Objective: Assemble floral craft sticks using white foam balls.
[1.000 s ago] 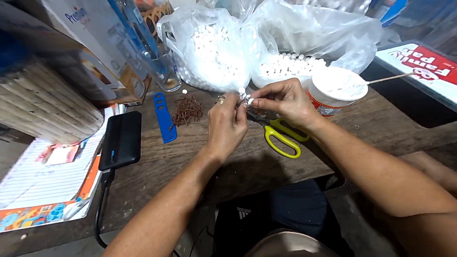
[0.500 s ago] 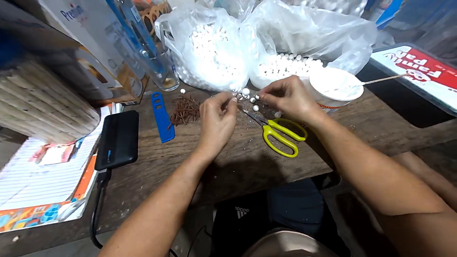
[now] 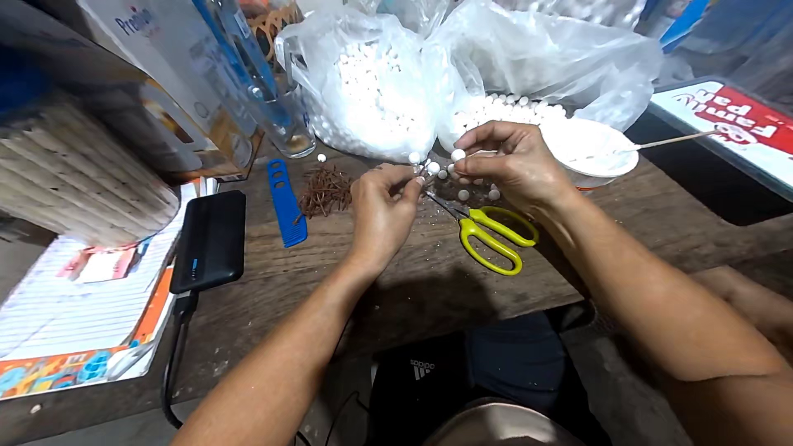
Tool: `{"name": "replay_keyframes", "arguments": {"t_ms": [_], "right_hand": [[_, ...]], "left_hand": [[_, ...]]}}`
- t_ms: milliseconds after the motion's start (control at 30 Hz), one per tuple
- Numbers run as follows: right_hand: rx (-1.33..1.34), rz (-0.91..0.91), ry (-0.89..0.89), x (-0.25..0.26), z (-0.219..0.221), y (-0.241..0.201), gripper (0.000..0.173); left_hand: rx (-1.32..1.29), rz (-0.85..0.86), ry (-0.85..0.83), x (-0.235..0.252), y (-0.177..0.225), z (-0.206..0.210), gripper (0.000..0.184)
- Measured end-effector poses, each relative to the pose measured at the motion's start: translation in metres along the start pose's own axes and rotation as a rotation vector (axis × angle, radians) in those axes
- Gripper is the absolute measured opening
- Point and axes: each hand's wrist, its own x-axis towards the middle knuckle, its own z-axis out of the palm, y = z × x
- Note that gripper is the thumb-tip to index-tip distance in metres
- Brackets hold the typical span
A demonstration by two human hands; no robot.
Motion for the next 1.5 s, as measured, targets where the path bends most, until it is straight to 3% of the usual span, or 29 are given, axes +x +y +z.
{"name": "replay_keyframes", "arguments": {"t_ms": [167, 333, 1500], "right_hand": [[0.186, 0.125, -0.032, -0.001, 0.003, -0.005, 0.024], [0.212, 0.166, -0.01, -0.001, 0.004, -0.007, 0.024], [0.037, -0.046, -0.112, -0.002, 0.003, 0.003, 0.024]], "left_hand": [[0.012, 0.04, 0.022, -0.001, 0.0, 0.002, 0.009], [0.062, 0.1, 0.048, -0.001, 0.002, 0.003, 0.008], [0.149, 0.223, 0.076, 0.0, 0.001, 0.007, 0.017]]}}
